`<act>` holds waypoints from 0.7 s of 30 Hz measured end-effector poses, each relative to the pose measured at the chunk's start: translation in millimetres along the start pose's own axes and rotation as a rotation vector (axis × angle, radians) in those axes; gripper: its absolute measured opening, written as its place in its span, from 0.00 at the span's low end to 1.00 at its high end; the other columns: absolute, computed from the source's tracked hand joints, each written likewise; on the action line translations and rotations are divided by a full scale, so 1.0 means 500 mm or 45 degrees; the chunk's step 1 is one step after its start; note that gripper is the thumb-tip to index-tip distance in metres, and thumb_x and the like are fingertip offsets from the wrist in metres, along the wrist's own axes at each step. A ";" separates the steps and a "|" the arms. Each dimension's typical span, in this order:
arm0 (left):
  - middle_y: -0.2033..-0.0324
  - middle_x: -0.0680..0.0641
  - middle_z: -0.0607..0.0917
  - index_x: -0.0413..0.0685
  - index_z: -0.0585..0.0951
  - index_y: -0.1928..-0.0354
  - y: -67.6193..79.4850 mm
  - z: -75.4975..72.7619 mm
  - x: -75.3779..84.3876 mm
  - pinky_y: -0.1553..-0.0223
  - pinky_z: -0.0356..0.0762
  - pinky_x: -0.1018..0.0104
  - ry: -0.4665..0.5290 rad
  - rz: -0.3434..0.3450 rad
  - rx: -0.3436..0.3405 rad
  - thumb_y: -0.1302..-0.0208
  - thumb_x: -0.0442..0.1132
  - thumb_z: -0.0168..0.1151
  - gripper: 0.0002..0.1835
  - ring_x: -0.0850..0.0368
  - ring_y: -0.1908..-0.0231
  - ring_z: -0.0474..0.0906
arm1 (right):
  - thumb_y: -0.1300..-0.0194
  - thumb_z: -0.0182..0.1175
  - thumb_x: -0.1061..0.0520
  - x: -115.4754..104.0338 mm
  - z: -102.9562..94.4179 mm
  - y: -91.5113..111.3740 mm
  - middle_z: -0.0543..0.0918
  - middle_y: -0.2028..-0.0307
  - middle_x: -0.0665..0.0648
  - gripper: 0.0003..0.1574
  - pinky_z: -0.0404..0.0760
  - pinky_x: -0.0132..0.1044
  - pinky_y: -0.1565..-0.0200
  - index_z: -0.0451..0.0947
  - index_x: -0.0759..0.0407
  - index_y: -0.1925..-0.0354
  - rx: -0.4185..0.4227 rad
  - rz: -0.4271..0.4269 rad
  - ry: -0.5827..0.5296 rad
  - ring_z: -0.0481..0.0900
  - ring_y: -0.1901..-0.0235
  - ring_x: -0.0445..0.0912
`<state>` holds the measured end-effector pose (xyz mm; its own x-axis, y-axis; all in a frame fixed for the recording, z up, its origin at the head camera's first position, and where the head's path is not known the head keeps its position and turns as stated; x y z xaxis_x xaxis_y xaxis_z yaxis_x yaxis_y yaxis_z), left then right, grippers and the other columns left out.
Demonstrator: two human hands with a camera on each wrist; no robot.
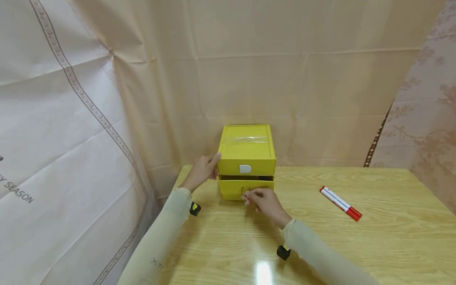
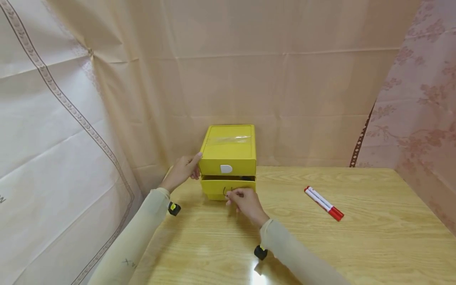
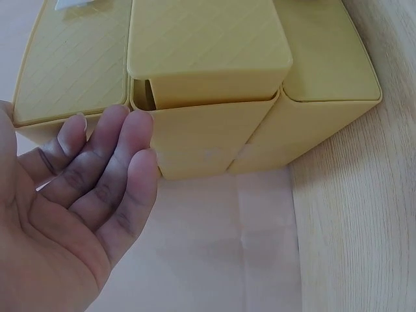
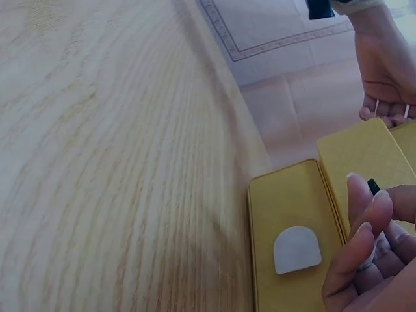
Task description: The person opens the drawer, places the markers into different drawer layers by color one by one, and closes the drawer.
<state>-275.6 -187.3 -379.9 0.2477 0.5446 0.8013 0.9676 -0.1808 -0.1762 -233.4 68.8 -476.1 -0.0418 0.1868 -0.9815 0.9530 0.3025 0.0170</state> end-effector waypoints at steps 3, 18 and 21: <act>0.77 0.42 0.85 0.39 0.84 0.75 -0.002 0.000 0.000 0.62 0.82 0.39 -0.003 0.006 0.001 0.24 0.70 0.44 0.42 0.36 0.71 0.84 | 0.23 0.60 0.47 0.000 -0.001 -0.006 0.89 0.62 0.59 0.22 0.75 0.34 0.74 0.86 0.65 0.52 0.000 0.013 -0.037 0.80 0.69 0.46; 0.77 0.41 0.85 0.40 0.84 0.75 0.000 0.002 -0.006 0.64 0.83 0.44 0.002 0.003 0.025 0.26 0.72 0.44 0.42 0.43 0.73 0.84 | 0.24 0.62 0.48 0.002 -0.007 -0.033 0.88 0.65 0.59 0.18 0.70 0.32 0.76 0.88 0.62 0.54 0.053 0.065 -0.116 0.68 0.82 0.40; 0.77 0.41 0.85 0.39 0.84 0.75 -0.001 0.004 -0.007 0.63 0.83 0.42 0.009 0.007 0.027 0.26 0.73 0.44 0.43 0.43 0.74 0.84 | 0.24 0.62 0.48 0.005 -0.009 -0.036 0.88 0.65 0.59 0.18 0.70 0.32 0.76 0.88 0.61 0.53 0.049 0.085 -0.138 0.68 0.81 0.40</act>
Point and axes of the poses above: each hand's wrist, its own y-axis away from the middle knuckle, its own z-axis out of the palm, x = y × z, the point moved 1 cm from there along -y, towards the middle knuckle
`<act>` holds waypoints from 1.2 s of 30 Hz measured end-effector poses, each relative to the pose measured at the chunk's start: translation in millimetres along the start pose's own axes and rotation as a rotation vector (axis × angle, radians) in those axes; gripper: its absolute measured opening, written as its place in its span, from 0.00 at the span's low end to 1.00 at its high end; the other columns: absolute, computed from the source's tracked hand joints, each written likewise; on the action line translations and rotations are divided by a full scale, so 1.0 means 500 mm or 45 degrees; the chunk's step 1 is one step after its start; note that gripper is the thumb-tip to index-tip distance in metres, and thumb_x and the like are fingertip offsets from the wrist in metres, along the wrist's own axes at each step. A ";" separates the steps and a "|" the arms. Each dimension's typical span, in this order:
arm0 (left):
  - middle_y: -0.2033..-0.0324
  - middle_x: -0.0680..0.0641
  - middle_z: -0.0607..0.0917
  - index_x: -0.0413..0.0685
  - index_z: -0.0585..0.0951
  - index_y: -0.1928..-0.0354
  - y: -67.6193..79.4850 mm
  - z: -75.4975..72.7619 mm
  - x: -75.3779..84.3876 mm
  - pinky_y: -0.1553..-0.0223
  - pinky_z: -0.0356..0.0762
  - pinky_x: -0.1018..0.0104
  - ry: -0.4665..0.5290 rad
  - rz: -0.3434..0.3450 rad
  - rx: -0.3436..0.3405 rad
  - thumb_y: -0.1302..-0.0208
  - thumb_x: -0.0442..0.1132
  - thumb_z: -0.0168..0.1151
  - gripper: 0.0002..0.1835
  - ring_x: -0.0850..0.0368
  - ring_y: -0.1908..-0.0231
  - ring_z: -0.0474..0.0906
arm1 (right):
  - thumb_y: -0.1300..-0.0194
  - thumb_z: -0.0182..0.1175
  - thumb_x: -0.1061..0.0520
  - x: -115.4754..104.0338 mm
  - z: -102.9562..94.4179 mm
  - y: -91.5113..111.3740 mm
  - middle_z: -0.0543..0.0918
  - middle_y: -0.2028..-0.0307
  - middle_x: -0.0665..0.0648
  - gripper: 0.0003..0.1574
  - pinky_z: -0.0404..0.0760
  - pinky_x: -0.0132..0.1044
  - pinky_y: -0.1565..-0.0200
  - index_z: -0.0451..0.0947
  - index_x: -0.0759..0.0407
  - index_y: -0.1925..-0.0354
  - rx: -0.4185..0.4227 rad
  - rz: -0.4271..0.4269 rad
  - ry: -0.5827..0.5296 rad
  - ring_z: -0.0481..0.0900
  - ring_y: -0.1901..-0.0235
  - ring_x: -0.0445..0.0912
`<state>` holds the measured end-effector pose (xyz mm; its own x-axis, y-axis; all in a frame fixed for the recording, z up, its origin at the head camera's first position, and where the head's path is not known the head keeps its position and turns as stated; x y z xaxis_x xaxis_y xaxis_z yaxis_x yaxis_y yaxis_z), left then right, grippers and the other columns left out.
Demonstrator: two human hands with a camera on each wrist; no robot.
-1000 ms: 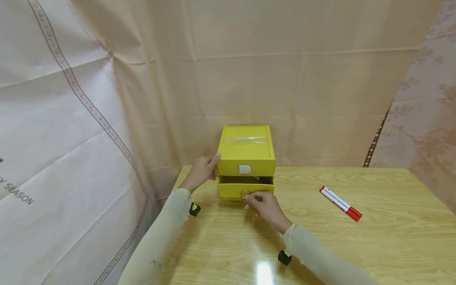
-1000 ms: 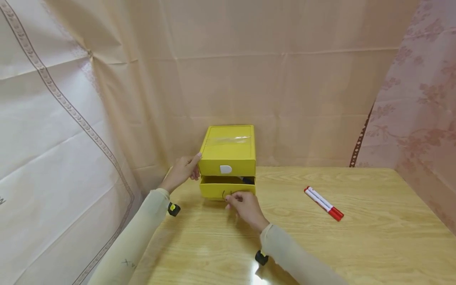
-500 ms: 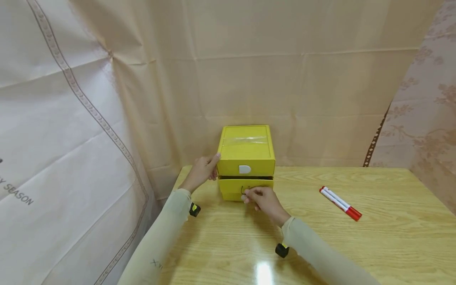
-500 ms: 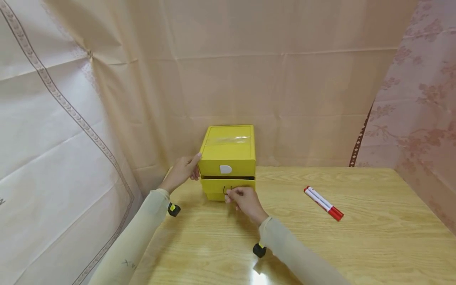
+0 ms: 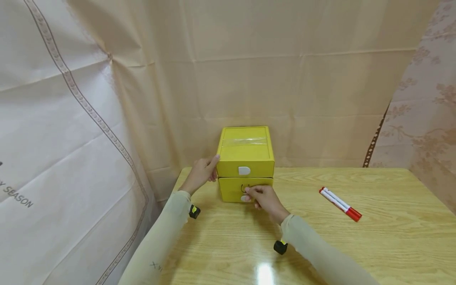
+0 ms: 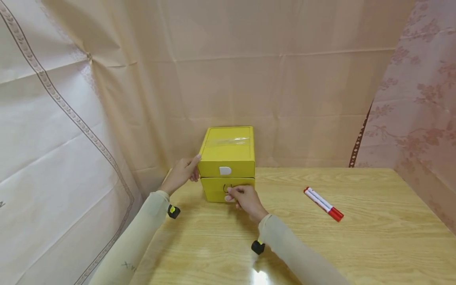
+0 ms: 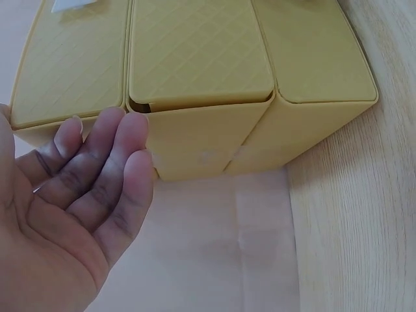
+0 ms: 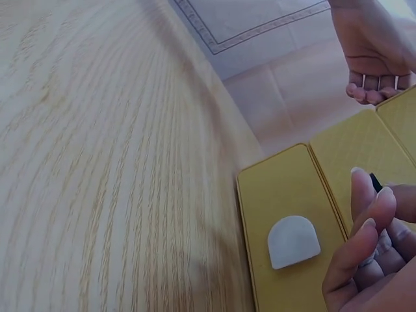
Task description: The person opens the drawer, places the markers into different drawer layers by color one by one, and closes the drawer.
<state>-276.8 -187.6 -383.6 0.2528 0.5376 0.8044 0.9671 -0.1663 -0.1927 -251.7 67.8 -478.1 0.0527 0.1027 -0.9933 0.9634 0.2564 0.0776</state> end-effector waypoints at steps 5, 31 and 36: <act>0.78 0.42 0.85 0.39 0.83 0.75 0.002 0.001 -0.002 0.63 0.83 0.41 0.009 0.006 0.005 0.26 0.72 0.45 0.43 0.43 0.74 0.84 | 0.24 0.62 0.47 0.001 0.002 -0.003 0.88 0.65 0.59 0.20 0.69 0.31 0.75 0.87 0.63 0.52 -0.011 0.006 -0.029 0.68 0.81 0.39; 0.77 0.42 0.85 0.37 0.84 0.75 -0.002 0.001 0.000 0.65 0.83 0.46 -0.007 0.000 -0.008 0.25 0.71 0.44 0.43 0.38 0.71 0.84 | 0.26 0.64 0.48 0.006 0.000 -0.012 0.88 0.66 0.60 0.20 0.69 0.31 0.76 0.87 0.65 0.54 0.012 -0.015 -0.075 0.68 0.82 0.39; 0.77 0.42 0.85 0.38 0.84 0.75 -0.001 -0.001 0.001 0.66 0.84 0.51 -0.005 -0.008 -0.012 0.26 0.72 0.44 0.43 0.44 0.74 0.84 | 0.25 0.63 0.47 0.002 -0.002 -0.011 0.88 0.64 0.63 0.23 0.70 0.31 0.76 0.86 0.68 0.52 -0.020 -0.017 -0.057 0.68 0.82 0.39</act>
Point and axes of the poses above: each hand's wrist, its own y-axis away from the middle knuckle, its own z-axis out of the palm, x = y × z, the point moved 1 cm from there along -y, towards the middle knuckle
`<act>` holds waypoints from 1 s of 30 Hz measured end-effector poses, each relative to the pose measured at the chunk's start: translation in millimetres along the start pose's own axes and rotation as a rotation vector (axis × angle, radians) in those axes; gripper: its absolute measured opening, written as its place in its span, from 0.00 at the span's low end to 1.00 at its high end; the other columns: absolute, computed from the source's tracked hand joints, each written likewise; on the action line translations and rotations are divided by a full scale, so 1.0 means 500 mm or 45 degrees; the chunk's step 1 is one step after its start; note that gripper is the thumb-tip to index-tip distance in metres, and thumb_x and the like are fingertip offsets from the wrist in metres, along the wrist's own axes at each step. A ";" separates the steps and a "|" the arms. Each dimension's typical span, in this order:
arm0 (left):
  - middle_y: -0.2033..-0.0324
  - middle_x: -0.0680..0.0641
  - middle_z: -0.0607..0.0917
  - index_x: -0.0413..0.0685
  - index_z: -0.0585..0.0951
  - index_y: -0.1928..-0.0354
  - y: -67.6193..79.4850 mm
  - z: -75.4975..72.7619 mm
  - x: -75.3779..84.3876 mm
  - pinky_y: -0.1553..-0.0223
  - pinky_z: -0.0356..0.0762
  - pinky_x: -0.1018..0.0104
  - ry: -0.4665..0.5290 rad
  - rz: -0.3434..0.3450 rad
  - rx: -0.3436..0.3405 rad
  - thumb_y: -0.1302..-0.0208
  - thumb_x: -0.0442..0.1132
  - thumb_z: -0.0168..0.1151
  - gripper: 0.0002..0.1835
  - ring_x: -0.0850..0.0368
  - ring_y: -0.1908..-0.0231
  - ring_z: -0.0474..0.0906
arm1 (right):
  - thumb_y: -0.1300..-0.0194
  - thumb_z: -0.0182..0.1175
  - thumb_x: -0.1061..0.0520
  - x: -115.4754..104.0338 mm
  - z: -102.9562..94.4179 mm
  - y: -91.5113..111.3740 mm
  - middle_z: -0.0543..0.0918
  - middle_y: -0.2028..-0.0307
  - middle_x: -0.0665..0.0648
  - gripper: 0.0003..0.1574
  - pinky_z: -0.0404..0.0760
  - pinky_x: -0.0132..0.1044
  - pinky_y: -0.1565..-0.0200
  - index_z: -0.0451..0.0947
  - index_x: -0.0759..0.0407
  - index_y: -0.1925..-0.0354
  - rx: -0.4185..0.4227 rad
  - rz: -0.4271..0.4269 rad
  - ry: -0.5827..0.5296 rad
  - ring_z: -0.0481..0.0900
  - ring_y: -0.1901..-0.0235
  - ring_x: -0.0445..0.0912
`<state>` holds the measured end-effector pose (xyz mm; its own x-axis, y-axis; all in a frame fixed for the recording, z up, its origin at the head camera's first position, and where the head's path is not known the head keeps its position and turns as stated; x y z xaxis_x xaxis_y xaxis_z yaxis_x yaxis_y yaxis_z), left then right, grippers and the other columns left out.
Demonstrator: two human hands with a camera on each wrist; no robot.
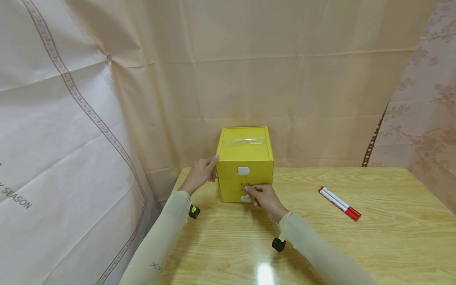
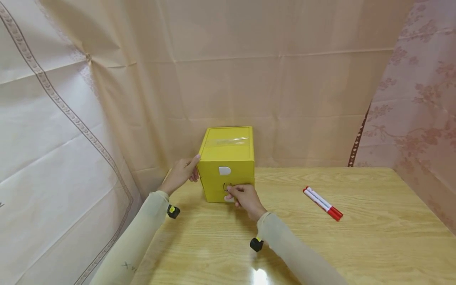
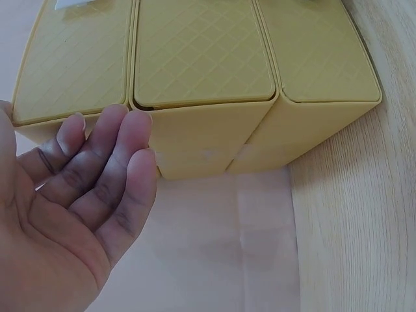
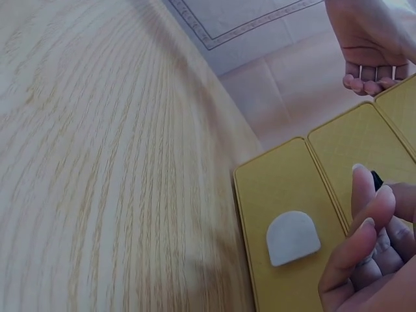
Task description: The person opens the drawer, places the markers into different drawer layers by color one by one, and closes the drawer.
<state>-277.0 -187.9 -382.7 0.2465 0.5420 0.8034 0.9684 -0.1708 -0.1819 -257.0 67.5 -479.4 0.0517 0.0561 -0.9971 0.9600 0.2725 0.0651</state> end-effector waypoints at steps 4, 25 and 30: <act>0.77 0.42 0.85 0.40 0.83 0.76 0.000 0.000 0.001 0.64 0.84 0.46 0.011 -0.011 0.003 0.25 0.71 0.45 0.42 0.46 0.74 0.83 | 0.26 0.64 0.47 0.000 -0.007 0.003 0.87 0.64 0.63 0.25 0.70 0.31 0.76 0.85 0.70 0.52 -0.022 0.003 0.020 0.67 0.82 0.39; 0.76 0.40 0.85 0.38 0.83 0.75 0.003 0.002 -0.002 0.64 0.85 0.47 0.038 -0.013 0.010 0.26 0.72 0.45 0.43 0.46 0.75 0.83 | 0.22 0.57 0.40 0.046 -0.032 0.017 0.89 0.67 0.61 0.31 0.70 0.29 0.77 0.85 0.68 0.52 -0.071 0.211 0.163 0.70 0.83 0.38; 0.77 0.42 0.85 0.37 0.84 0.74 0.001 0.004 -0.006 0.64 0.85 0.47 0.050 -0.029 0.016 0.28 0.74 0.45 0.44 0.47 0.75 0.84 | 0.21 0.55 0.43 0.051 -0.024 0.013 0.89 0.67 0.61 0.29 0.69 0.29 0.79 0.84 0.69 0.53 -0.061 0.214 0.145 0.70 0.84 0.38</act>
Point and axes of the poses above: each hand's wrist, its own y-axis away from the middle knuckle, its own z-axis out of the palm, x = y × z, the point moved 1 cm from there along -y, towards the middle knuckle
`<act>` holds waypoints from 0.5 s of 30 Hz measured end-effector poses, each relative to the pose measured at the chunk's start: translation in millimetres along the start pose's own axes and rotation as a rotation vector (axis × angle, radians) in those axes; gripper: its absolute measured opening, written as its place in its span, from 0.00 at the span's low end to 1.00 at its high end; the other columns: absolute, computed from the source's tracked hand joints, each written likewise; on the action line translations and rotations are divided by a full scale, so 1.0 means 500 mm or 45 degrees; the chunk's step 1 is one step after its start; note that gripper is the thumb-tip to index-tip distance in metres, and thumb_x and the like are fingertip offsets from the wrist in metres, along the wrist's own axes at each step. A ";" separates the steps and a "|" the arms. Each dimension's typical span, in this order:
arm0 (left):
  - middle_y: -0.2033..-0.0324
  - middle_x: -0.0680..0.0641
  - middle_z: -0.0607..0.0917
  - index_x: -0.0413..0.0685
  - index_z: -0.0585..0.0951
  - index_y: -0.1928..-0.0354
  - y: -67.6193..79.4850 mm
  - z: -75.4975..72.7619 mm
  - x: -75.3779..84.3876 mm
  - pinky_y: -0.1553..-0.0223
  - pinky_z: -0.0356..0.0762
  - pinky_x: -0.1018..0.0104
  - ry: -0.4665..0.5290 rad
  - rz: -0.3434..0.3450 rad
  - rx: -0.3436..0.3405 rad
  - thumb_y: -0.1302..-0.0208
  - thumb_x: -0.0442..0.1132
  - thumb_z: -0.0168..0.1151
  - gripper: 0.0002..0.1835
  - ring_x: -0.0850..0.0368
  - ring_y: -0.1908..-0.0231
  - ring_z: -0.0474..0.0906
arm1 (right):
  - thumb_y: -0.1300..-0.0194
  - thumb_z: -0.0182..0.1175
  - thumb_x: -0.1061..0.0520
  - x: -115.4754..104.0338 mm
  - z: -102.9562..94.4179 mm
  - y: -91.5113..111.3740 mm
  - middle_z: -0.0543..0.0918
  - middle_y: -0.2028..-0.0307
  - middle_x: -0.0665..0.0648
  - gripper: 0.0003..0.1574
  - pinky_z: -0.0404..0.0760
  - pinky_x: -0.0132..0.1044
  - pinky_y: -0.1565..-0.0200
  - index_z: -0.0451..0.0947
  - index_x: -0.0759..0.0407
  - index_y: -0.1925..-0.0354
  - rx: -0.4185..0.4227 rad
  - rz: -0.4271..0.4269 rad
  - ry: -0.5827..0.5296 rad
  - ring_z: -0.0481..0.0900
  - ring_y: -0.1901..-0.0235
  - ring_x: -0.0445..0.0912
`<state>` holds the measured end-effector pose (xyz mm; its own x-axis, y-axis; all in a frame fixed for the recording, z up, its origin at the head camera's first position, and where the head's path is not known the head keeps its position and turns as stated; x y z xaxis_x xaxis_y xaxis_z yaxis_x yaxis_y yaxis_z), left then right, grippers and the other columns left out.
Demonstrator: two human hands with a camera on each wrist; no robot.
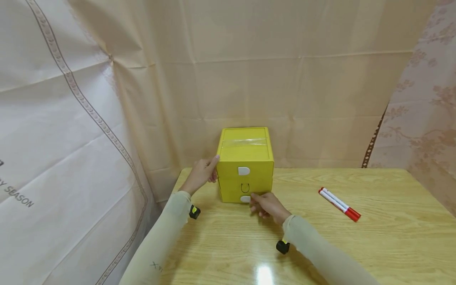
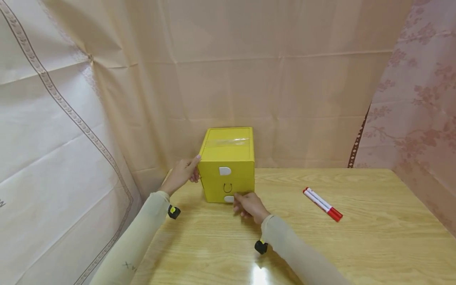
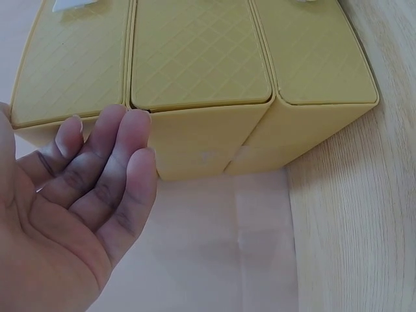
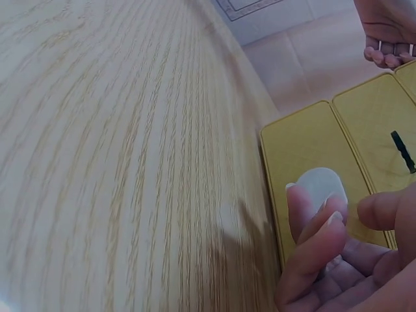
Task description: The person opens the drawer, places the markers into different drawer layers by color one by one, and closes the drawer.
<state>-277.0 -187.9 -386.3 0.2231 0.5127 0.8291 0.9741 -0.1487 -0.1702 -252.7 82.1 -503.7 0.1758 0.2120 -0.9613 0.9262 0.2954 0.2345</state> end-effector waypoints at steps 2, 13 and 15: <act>0.77 0.42 0.85 0.37 0.84 0.74 0.000 -0.001 -0.001 0.65 0.85 0.49 -0.008 -0.005 0.005 0.28 0.75 0.45 0.44 0.47 0.75 0.83 | 0.21 0.55 0.43 0.001 0.005 -0.004 0.89 0.67 0.62 0.29 0.68 0.28 0.80 0.84 0.70 0.54 -0.004 0.001 -0.011 0.70 0.84 0.37; 0.76 0.39 0.85 0.35 0.83 0.73 0.003 -0.003 0.008 0.64 0.84 0.47 -0.032 -0.004 -0.026 0.26 0.72 0.44 0.44 0.45 0.74 0.83 | 0.21 0.54 0.43 0.004 0.014 -0.010 0.89 0.68 0.62 0.32 0.68 0.26 0.82 0.81 0.73 0.51 -0.057 0.093 -0.068 0.70 0.85 0.36; 0.75 0.38 0.85 0.36 0.84 0.73 0.002 -0.003 0.009 0.62 0.84 0.43 -0.038 -0.003 -0.031 0.26 0.72 0.43 0.44 0.44 0.74 0.83 | 0.21 0.55 0.43 0.005 0.013 -0.012 0.89 0.67 0.62 0.31 0.68 0.26 0.81 0.80 0.73 0.50 -0.064 0.108 -0.095 0.70 0.84 0.36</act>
<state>-275.2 -187.1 -382.0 0.2223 0.5383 0.8129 0.9735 -0.1679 -0.1550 -255.8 74.8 -508.5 0.2788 0.1686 -0.9454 0.8893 0.3263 0.3204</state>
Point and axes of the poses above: each hand's wrist, its own y-axis away from the middle knuckle, its own z-axis out of the palm, x = y × z, the point moved 1 cm from there along -y, towards the middle knuckle
